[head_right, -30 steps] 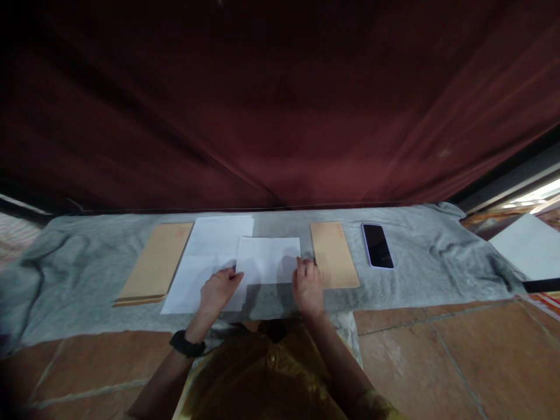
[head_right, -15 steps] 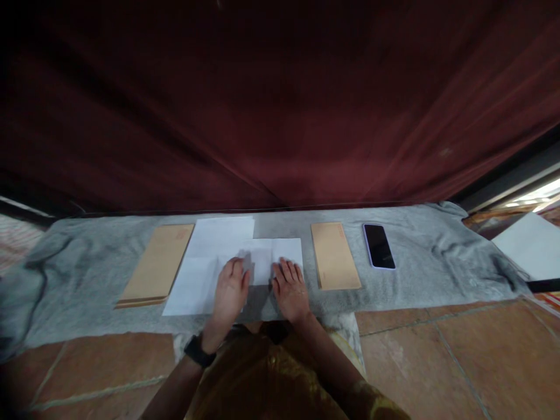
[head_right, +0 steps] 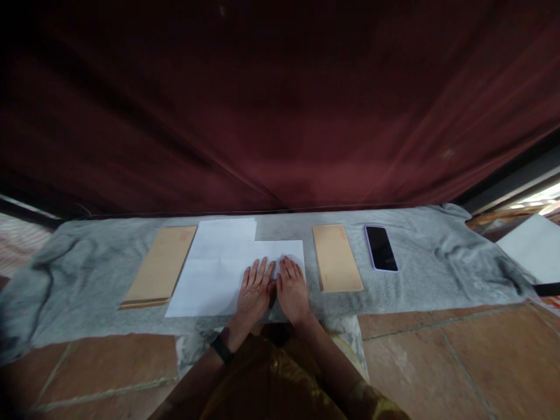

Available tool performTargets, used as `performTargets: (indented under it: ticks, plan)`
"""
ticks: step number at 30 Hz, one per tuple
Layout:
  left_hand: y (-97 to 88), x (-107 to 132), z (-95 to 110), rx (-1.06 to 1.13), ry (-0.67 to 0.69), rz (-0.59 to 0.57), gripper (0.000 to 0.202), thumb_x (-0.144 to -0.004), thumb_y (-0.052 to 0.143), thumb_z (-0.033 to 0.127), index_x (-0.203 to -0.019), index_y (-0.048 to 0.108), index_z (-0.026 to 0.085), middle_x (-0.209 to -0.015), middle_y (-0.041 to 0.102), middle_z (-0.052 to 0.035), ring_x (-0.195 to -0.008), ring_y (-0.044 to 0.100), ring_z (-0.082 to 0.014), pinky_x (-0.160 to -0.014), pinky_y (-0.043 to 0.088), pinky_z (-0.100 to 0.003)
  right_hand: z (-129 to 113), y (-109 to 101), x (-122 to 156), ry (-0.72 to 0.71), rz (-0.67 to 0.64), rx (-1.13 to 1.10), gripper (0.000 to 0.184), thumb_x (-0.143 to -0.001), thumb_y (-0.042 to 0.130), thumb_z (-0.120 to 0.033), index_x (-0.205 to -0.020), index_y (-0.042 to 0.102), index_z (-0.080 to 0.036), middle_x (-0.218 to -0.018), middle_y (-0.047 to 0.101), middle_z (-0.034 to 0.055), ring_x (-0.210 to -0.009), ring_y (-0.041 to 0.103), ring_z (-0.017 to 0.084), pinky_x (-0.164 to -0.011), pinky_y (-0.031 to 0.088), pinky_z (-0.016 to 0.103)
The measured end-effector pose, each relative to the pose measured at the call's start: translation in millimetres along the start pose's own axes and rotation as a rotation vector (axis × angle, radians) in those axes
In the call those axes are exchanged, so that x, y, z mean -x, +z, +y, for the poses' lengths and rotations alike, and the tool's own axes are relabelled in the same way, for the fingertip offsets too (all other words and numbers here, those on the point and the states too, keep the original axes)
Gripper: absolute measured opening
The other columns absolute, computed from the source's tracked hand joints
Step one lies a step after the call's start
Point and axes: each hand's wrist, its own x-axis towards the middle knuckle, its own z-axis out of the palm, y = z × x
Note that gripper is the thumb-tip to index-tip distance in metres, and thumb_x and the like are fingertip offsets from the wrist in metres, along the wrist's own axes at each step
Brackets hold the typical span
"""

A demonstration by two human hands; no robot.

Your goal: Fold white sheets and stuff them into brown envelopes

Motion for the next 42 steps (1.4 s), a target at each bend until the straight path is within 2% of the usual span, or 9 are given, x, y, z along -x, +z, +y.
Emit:
performTargets:
  ticks: [4,8,15,23,26,31,34,42]
  plan:
    - [6.3,1,-1,-0.012,0.013,-0.043,0.058,-0.096,0.046,0.024,-0.153,0.040,0.017,-0.162,0.035,-0.0101,-0.153,0.023,-0.0304,-0.122,0.027,-0.054,-10,9,-26,-0.079,-0.012,-0.073,0.047,-0.106,0.031,-0.028,-0.143,0.053,-0.010,-0.154,0.047,0.0125,-0.146,0.038,0.021,-0.121,0.034,0.040]
    - [9.7,2,-1,-0.028,0.014,-0.050,0.059,-0.092,0.047,0.017,-0.150,0.043,0.010,-0.157,0.043,-0.0129,-0.154,0.020,-0.0298,-0.123,0.025,-0.053,-12,17,-40,-0.090,-0.052,-0.022,0.046,-0.107,0.033,-0.032,-0.143,0.054,-0.014,-0.153,0.048,0.0112,-0.145,0.039,0.022,-0.121,0.031,0.045]
    - [3.1,3,2,-0.014,-0.017,0.030,0.054,-0.098,0.038,0.020,-0.152,0.042,0.015,-0.159,0.040,-0.0099,-0.152,0.027,-0.0269,-0.122,0.027,-0.052,7,9,-39,-0.103,-0.043,0.092,0.046,-0.106,0.036,-0.031,-0.148,0.049,-0.018,-0.159,0.040,0.0096,-0.147,0.036,0.024,-0.121,0.028,0.046]
    - [4.6,10,-2,0.011,-0.099,0.102,0.055,-0.101,0.037,0.026,-0.154,0.035,0.011,-0.159,0.039,-0.0142,-0.151,0.030,-0.0263,-0.122,0.029,-0.050,29,7,-29,-0.015,0.021,0.172,0.050,-0.105,0.041,-0.036,-0.151,0.045,-0.018,-0.159,0.040,0.0122,-0.147,0.035,0.028,-0.119,0.029,0.049]
    - [6.7,2,0,0.024,-0.109,0.110,0.056,-0.100,0.038,0.025,-0.154,0.034,0.012,-0.159,0.039,-0.0139,-0.151,0.029,-0.0269,-0.122,0.030,-0.050,29,6,-27,-0.012,0.017,0.173,0.050,-0.105,0.041,-0.036,-0.151,0.044,-0.017,-0.159,0.039,0.0126,-0.148,0.034,0.028,-0.119,0.028,0.049]
    - [11.9,-30,5,0.049,-0.045,0.053,0.055,-0.101,0.037,0.026,-0.155,0.035,0.019,-0.162,0.035,-0.0097,-0.152,0.026,-0.0269,-0.123,0.028,-0.052,27,4,-27,-0.015,0.003,0.160,0.051,-0.104,0.041,-0.033,-0.152,0.043,-0.017,-0.160,0.037,0.0130,-0.149,0.031,0.029,-0.120,0.026,0.051]
    - [14.6,-46,3,0.048,-0.054,0.049,0.054,-0.101,0.037,0.028,-0.155,0.036,0.020,-0.163,0.033,-0.0099,-0.153,0.024,-0.0284,-0.123,0.025,-0.054,28,5,-27,-0.015,0.004,0.156,0.050,-0.104,0.041,-0.031,-0.152,0.043,-0.017,-0.160,0.037,0.0132,-0.149,0.032,0.029,-0.119,0.027,0.051]
    - [12.9,-53,-10,0.028,-0.069,0.050,0.056,-0.102,0.039,0.039,-0.155,0.036,0.021,-0.163,0.034,-0.0095,-0.153,0.023,-0.0295,-0.123,0.023,-0.054,29,8,-27,-0.011,0.011,0.153,0.050,-0.104,0.041,-0.033,-0.152,0.043,-0.017,-0.159,0.038,0.0129,-0.149,0.032,0.029,-0.120,0.027,0.050]
